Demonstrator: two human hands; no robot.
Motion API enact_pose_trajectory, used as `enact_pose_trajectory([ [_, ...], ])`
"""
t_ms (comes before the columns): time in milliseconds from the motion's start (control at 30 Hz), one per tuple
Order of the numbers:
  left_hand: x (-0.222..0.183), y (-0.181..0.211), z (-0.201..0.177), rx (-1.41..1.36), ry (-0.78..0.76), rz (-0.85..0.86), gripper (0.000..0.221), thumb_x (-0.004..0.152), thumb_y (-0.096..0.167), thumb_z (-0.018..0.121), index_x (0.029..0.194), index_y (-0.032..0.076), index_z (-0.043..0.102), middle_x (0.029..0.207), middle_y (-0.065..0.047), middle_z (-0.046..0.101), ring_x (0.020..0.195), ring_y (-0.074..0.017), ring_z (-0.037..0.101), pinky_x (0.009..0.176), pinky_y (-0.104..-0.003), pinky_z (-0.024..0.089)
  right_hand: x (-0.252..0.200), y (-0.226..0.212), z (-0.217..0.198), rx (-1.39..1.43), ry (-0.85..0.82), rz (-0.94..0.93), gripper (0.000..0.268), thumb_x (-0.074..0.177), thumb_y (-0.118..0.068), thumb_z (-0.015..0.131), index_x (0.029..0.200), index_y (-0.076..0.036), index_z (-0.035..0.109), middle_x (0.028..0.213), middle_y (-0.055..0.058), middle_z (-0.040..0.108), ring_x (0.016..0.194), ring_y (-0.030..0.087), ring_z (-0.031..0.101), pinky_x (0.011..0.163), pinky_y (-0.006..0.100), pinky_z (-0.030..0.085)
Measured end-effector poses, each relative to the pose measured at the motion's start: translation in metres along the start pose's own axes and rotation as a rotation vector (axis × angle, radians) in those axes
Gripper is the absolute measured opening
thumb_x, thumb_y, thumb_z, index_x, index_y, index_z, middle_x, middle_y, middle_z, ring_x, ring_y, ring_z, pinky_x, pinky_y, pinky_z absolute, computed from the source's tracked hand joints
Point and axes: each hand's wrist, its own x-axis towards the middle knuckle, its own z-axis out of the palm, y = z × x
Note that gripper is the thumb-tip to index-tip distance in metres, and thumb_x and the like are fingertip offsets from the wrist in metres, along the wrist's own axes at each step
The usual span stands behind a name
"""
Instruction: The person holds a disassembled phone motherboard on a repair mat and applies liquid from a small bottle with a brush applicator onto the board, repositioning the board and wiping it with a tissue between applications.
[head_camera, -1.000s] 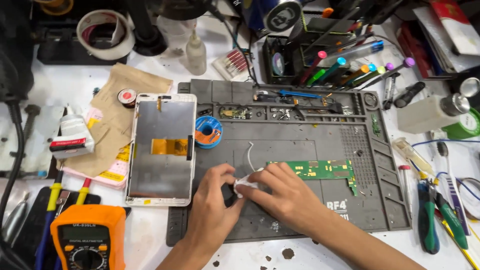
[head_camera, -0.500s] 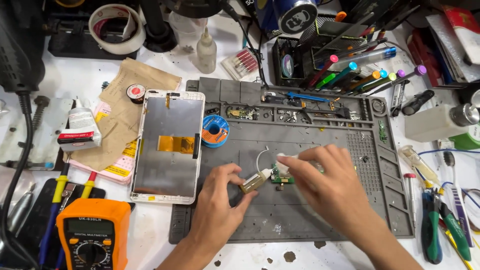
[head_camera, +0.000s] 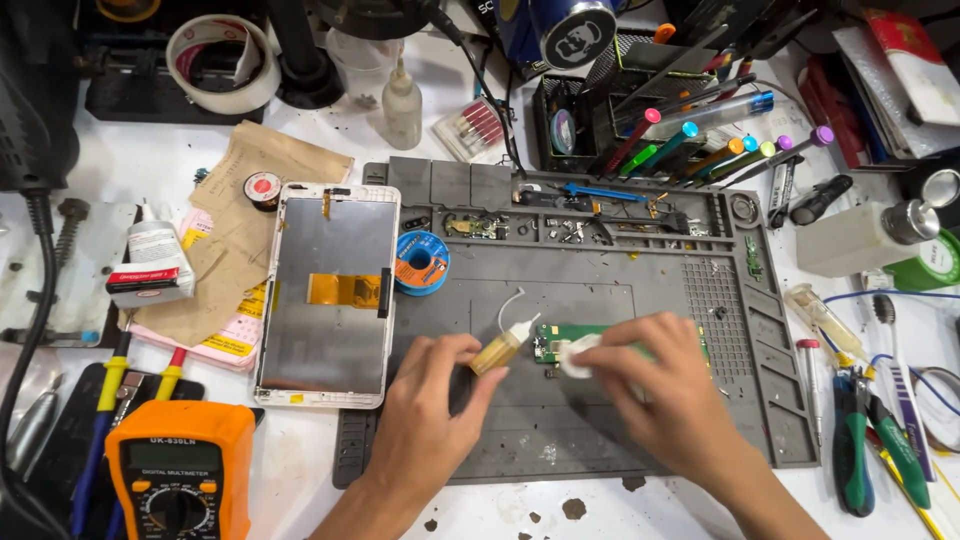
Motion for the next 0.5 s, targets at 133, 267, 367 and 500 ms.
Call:
enact_pose_trajectory([
  [133,0.009,0.016,-0.011,-0.360,0.047,-0.435,0.019,0.089,0.022,0.074,0.102,0.010,0.068,0.083,0.000,0.080,0.071,-0.0099,0.065,0.072,-0.025,0.053,-0.018,-0.009,-0.004,0.517,0.327,0.380,0.011,0.098,-0.007,0.062,0.105,-0.003,0.069,0.098,0.012,0.064,0.101,0.023,0.057,0.093,0.030,0.044],
  [267,0.015,0.022,-0.016,-0.766,-0.036,-0.676,0.026,0.094,0.022,0.065,0.105,-0.001,0.065,0.093,-0.019,0.085,0.073,-0.0176,0.066,0.059,-0.030,0.053,-0.018,-0.012,0.015,0.858,0.299,0.618,0.014,0.099,-0.006,0.059,0.108,0.000,0.068,0.108,0.013,0.069,0.095,0.020,0.067,0.084,0.028,0.053],
  [367,0.015,0.028,-0.015,-1.026,-0.087,-0.828,0.025,0.099,0.015,0.057,0.113,-0.005,0.063,0.096,-0.032,0.082,0.073,-0.0263,0.067,0.062,-0.035,0.054,-0.007,-0.022,0.030,1.247,0.212,0.816,0.016,0.098,-0.006,0.062,0.109,0.003,0.067,0.096,0.015,0.072,0.078,0.020,0.067,0.069,0.030,0.054],
  [500,0.015,0.029,-0.018,-1.168,-0.104,-0.910,0.025,0.099,0.013,0.057,0.113,-0.007,0.059,0.096,-0.036,0.076,0.078,-0.0319,0.066,0.071,-0.040,0.055,0.005,-0.032,0.040,1.432,0.184,0.869,0.015,0.102,-0.012,0.059,0.110,-0.001,0.063,0.087,0.009,0.066,0.076,0.018,0.059,0.072,0.031,0.047],
])
